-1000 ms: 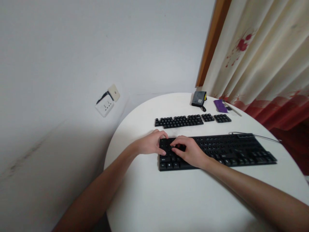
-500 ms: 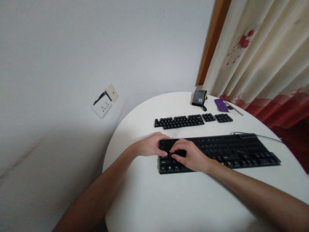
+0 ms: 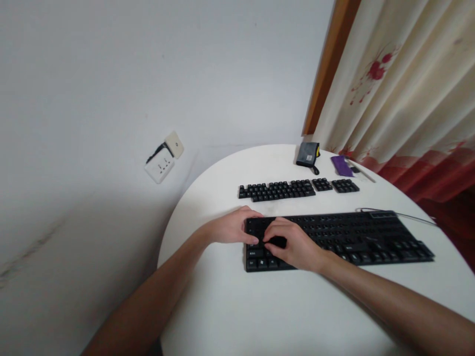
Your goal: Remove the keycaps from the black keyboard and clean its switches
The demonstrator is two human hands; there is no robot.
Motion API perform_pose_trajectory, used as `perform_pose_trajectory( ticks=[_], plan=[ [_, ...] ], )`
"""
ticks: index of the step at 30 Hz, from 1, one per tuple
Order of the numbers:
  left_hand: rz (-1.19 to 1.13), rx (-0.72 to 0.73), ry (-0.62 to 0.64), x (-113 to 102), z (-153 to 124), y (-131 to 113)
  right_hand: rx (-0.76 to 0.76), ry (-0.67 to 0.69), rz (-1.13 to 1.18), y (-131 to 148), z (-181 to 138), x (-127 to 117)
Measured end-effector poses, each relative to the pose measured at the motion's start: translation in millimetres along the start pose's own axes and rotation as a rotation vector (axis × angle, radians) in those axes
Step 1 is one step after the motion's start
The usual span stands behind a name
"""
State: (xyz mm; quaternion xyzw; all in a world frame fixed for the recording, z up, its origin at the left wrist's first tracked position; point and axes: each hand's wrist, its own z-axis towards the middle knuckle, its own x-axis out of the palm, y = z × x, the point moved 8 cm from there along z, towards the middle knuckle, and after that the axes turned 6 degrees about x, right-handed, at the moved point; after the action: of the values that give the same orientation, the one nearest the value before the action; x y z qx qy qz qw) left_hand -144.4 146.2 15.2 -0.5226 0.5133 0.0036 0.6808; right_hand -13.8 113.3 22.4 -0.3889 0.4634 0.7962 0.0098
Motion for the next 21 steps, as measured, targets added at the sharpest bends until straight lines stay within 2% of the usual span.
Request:
perform_pose_trajectory(
  ticks=[10,15,21],
  plan=[
    [-0.015,0.058,-0.006,2,0,-2,-0.121,0.020,-0.108,15,-2,2],
    [-0.009,-0.022,-0.033,5,0,-1,-0.131,0.014,-0.181,20,-4,0],
    [-0.022,-0.049,-0.056,7,0,-2,-0.181,0.020,-0.206,23,-6,2]
  ],
)
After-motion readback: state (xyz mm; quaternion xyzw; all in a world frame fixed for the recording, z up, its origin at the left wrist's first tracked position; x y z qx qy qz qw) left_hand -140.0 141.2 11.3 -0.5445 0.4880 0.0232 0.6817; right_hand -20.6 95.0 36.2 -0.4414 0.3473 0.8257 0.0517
